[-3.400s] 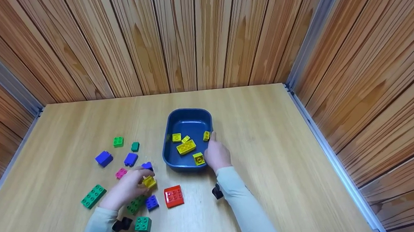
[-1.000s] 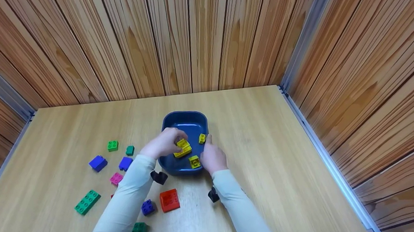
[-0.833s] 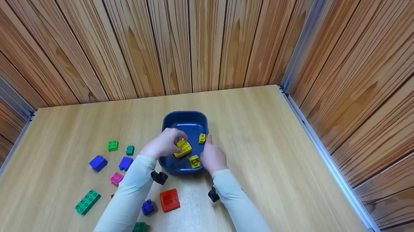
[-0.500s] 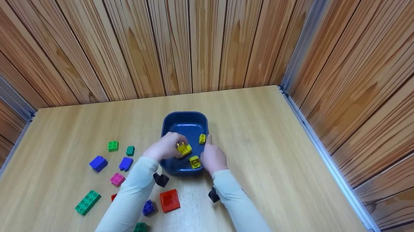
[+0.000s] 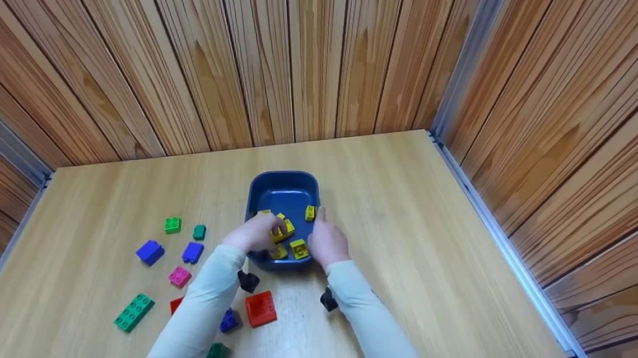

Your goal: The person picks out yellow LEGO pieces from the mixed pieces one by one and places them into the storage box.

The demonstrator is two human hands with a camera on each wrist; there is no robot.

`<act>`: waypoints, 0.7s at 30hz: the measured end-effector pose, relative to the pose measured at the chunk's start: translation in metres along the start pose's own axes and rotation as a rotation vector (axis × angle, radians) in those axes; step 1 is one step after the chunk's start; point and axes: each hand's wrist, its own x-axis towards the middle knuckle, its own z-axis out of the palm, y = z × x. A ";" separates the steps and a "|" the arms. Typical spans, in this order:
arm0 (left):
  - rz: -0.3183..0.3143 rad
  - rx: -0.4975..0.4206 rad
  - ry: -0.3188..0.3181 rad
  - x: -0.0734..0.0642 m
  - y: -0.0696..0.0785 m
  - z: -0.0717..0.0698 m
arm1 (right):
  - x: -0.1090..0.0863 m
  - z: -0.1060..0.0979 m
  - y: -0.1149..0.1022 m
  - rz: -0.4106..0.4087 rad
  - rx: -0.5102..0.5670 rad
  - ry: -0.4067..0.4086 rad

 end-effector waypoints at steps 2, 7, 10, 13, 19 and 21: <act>-0.002 0.007 -0.002 0.000 -0.001 0.001 | 0.000 0.000 0.000 0.005 0.001 -0.003; -0.022 -0.013 0.012 -0.001 -0.003 0.003 | 0.000 0.000 -0.001 0.029 0.012 -0.022; -0.024 -0.021 0.026 -0.004 -0.003 0.002 | 0.000 0.000 -0.001 0.021 0.006 -0.015; -0.015 -0.018 0.040 -0.005 -0.005 0.003 | -0.001 0.000 -0.002 0.011 0.003 -0.001; 0.025 -0.034 0.066 -0.007 -0.011 0.005 | -0.002 0.000 -0.003 -0.007 -0.012 0.013; 0.034 -0.033 0.073 -0.008 -0.013 0.005 | -0.002 0.000 -0.002 -0.012 -0.025 0.018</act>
